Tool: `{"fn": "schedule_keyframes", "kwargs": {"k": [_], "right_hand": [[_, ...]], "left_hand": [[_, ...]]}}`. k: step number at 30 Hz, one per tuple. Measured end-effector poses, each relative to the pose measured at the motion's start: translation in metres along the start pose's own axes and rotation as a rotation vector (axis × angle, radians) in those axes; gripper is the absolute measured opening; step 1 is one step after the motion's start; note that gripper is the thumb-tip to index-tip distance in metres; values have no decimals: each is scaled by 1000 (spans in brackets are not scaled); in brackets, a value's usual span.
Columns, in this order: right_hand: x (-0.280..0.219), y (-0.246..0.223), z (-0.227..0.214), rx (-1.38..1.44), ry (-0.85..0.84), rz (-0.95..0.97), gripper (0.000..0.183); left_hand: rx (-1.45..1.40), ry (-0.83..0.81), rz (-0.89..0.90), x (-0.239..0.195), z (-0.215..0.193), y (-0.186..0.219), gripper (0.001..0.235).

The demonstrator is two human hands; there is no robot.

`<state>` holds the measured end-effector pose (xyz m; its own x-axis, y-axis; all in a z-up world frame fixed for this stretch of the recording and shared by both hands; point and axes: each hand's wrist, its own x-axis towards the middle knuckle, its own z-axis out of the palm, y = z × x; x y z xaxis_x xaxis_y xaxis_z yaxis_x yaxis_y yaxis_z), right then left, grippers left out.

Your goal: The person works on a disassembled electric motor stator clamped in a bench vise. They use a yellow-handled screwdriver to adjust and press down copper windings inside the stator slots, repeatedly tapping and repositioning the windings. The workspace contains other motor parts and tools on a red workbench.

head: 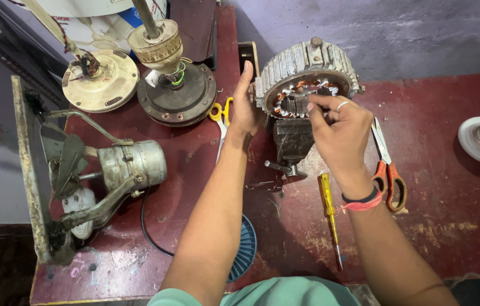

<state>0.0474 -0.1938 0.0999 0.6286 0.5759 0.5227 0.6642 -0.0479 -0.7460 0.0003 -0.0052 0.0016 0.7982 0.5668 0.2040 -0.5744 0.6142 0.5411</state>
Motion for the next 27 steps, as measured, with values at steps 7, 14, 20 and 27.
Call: {"fn": "schedule_keyframes", "kwargs": {"k": [7,14,20,27], "right_hand": [[2,-5,5,-103,7,-113,14],[4,1,19,-290,72,-157,11],[5,2,27,-339,121,-228,11],[-3,-8,21,-221,77,-1,22]], "left_hand": [[12,-79,-187,8,-10,9,78],[70,-74,-150,18,-15,10,62],[80,-40,-150,27,-21,6,45],[57,-45,-173,26,-26,7,41]]}}
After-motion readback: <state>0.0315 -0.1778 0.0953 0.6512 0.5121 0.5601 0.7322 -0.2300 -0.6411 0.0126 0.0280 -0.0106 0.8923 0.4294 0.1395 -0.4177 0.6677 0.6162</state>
